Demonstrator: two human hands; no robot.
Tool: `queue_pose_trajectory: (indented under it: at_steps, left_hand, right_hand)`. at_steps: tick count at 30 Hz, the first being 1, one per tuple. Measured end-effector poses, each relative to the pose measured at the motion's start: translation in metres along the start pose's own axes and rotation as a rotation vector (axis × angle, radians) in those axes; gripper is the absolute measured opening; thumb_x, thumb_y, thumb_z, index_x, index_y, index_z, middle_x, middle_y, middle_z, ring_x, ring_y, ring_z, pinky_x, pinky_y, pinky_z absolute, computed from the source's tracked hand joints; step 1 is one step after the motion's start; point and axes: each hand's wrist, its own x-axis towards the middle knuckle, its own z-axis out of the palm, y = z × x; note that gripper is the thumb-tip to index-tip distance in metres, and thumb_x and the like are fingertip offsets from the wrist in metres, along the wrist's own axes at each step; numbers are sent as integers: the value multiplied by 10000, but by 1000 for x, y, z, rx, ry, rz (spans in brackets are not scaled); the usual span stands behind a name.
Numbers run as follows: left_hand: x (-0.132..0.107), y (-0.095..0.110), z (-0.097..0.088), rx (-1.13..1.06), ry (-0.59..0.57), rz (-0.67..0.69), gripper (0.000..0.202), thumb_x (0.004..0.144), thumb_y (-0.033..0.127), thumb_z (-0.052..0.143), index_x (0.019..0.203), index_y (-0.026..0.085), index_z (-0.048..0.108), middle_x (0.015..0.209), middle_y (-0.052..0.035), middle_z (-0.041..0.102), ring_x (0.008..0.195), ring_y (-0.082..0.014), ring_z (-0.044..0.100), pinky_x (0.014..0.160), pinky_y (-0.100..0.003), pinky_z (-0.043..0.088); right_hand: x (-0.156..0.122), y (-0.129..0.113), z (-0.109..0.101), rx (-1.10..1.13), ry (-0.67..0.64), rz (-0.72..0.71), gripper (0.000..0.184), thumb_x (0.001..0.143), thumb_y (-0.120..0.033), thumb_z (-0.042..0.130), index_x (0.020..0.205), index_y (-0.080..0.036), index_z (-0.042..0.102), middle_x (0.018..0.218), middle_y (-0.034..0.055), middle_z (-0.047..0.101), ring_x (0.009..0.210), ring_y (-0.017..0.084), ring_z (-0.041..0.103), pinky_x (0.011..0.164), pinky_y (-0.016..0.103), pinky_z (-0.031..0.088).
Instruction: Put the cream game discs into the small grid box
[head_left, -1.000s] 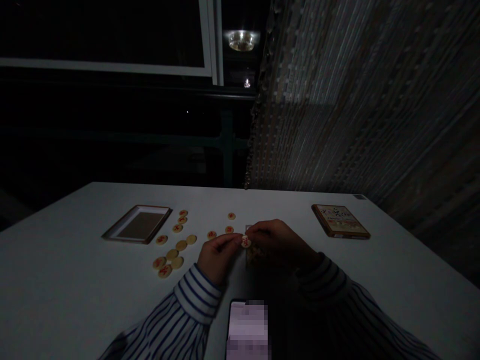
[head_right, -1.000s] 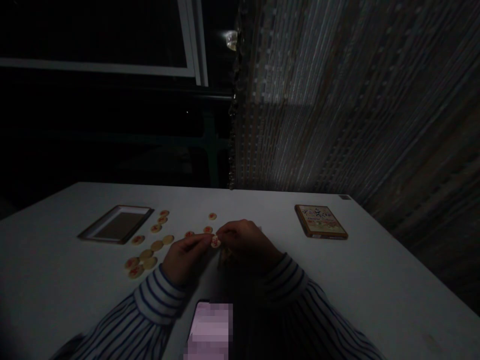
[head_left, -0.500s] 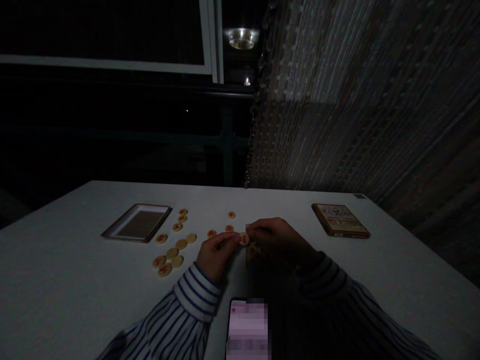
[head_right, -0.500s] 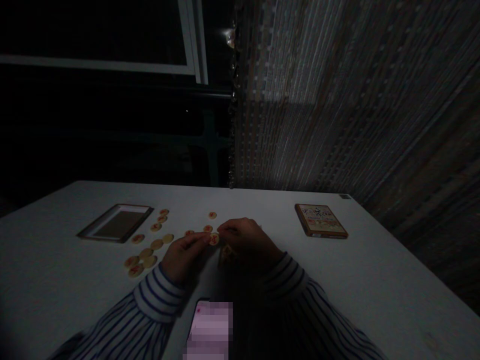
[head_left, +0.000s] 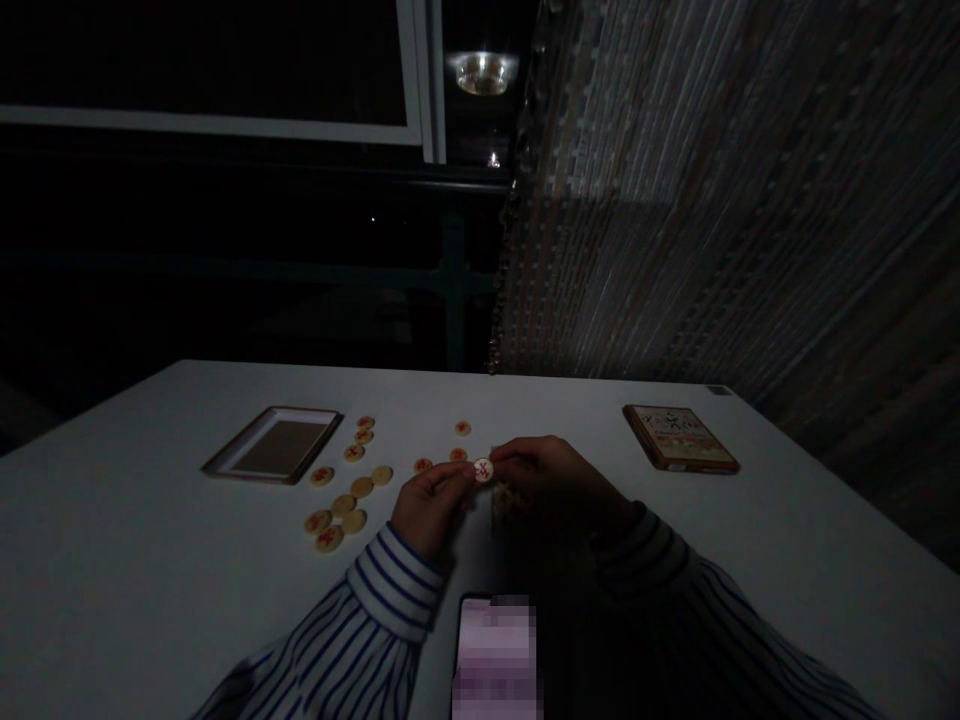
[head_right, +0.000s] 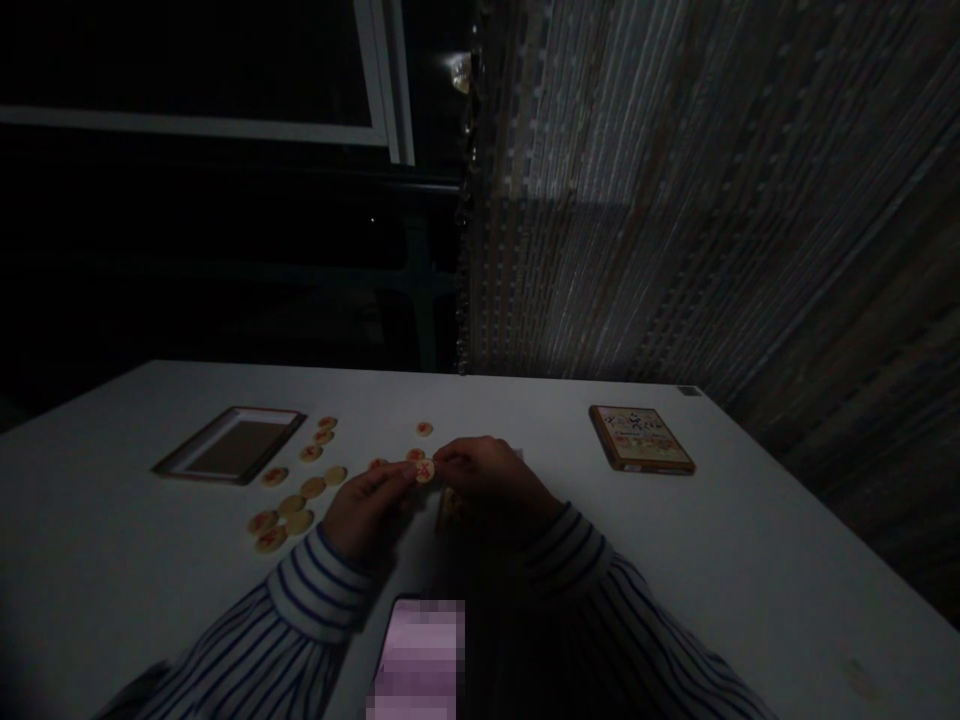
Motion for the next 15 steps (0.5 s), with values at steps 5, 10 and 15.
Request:
queue_pose_trajectory:
  at_steps: [5, 10, 15]
  left_hand:
    - [2, -5, 1, -9, -24, -24, 404, 531, 416, 707, 798, 119, 646, 464, 32, 543, 355, -42, 388, 358, -173, 236]
    - [3, -7, 1, -15, -38, -25, 395, 521, 420, 713, 782, 131, 646, 431, 40, 530, 336, -43, 372, 350, -177, 226]
    - [-1, -4, 3, -2, -36, -3, 375, 534, 419, 706, 763, 126, 659, 429, 39, 527, 348, -44, 381, 368, -179, 251]
  right_hand:
    - [1, 6, 3, 30, 38, 7, 239, 747, -335, 533, 901, -181, 633, 822, 32, 672, 720, 136, 611, 663, 260, 465]
    - [0, 7, 1, 14, 36, 12, 221, 737, -313, 540, 888, -183, 636, 847, 32, 669, 721, 134, 608, 646, 245, 464]
    - [-1, 4, -1, -30, 15, -1, 219, 745, -308, 526, 873, -176, 644, 786, 20, 667, 703, 128, 598, 622, 234, 449]
